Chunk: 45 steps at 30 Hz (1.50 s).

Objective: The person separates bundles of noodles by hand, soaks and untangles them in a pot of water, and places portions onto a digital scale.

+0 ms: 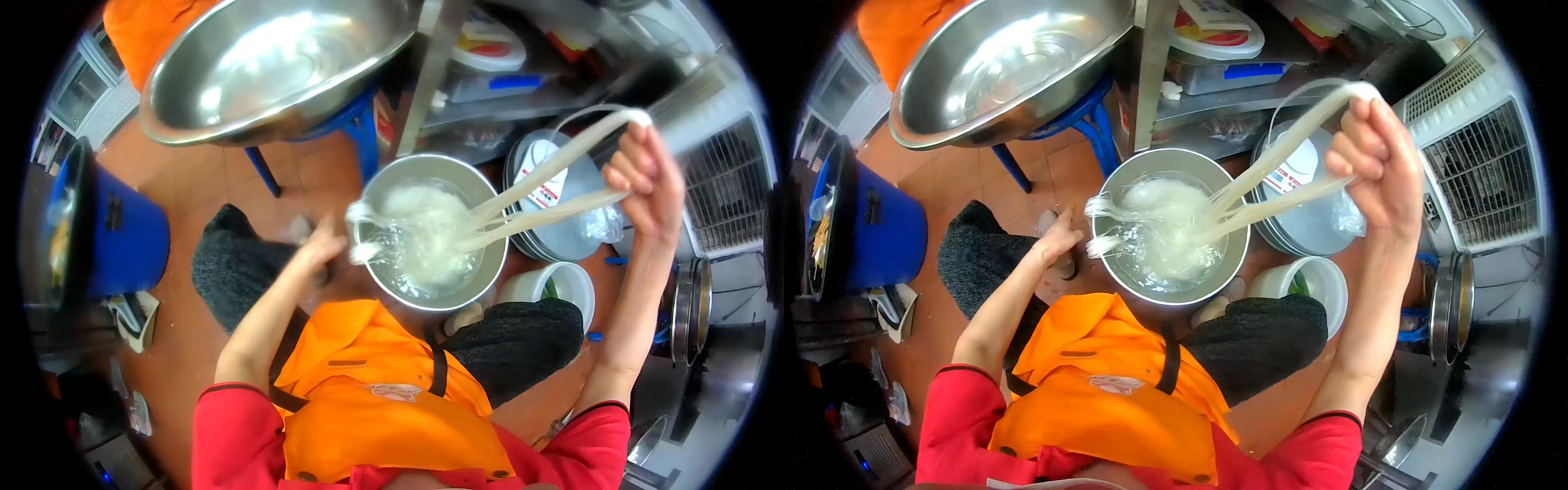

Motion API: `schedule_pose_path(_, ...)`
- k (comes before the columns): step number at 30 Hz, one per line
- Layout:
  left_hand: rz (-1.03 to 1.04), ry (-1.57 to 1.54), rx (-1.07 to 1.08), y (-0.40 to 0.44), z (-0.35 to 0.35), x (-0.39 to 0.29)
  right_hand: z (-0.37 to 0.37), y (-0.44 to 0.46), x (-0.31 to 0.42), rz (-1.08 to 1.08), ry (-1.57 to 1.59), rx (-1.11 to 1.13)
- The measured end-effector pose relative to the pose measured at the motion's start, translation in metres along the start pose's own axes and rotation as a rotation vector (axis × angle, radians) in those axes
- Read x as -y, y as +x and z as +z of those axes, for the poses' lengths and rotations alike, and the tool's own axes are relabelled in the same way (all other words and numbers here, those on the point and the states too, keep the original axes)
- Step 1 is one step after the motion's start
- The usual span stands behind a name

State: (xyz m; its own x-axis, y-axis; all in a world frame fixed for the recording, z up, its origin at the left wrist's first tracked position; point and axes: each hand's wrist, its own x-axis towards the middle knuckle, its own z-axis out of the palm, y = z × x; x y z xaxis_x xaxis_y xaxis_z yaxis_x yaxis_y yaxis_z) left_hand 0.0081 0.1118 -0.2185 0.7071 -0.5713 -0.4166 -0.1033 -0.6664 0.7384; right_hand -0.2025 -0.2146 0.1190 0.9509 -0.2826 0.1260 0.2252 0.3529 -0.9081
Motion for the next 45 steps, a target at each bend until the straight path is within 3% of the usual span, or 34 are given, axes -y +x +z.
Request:
schedule_pose_path(4, 0.331, -0.011, -0.018, -0.006, -0.013, -0.042, 0.012, 0.013, 0.023, 0.007, -0.090, 0.077)
schedule_pose_path(8, 0.358, -0.352, 0.232, -0.023, -0.023, -0.114, 0.004, 0.023, 0.028, 0.046, -0.079, 0.082)
schedule_pose_path(11, 0.605, -0.336, 0.298, -0.025, -0.027, -0.159, 0.001, 0.027, 0.019, 0.086, -0.129, 0.035)
schedule_pose_path(14, 0.783, -0.308, 0.205, -0.044, -0.040, -0.223, 0.003, 0.026, 0.009, 0.138, -0.273, -0.024)
schedule_pose_path(19, 1.446, 0.049, 0.000, -0.049, -0.053, -0.317, 0.007, 0.024, -0.028, 0.352, -0.666, -0.014)
schedule_pose_path(22, 1.398, 0.118, 0.280, -0.050, -0.038, -0.349, 0.004, 0.022, -0.050, 0.350, -0.803, 0.077)
schedule_pose_path(25, 1.145, 0.302, 0.482, -0.034, -0.023, -0.354, -0.011, 0.023, -0.062, 0.392, -0.791, 0.202)
schedule_pose_path(27, 1.091, 0.324, 0.500, -0.020, -0.013, -0.344, -0.025, 0.025, -0.066, 0.545, -0.693, 0.225)
schedule_pose_path(31, 0.942, 0.586, 0.507, -0.013, -0.018, -0.333, -0.038, 0.010, -0.093, 0.355, -0.635, 0.273)
schedule_pose_path(34, 0.725, 0.773, 0.503, -0.007, -0.030, -0.334, -0.073, -0.003, -0.133, 0.345, -0.693, 0.225)
schedule_pose_path(35, 0.779, 0.710, 0.477, 0.000, -0.036, -0.330, -0.084, -0.006, -0.144, 0.330, -0.723, 0.200)
schedule_pose_path(39, 0.514, 0.043, 0.510, 0.001, -0.060, -0.333, -0.099, -0.022, -0.174, 0.321, -0.596, 0.039)
schedule_pose_path(41, 0.539, -0.274, 0.536, 0.013, -0.069, -0.335, -0.115, -0.025, -0.189, 0.324, -0.559, -0.010)
schedule_pose_path(45, 0.574, -0.594, 0.522, 0.005, -0.089, -0.358, -0.132, -0.024, -0.199, 0.229, -0.508, 0.013)
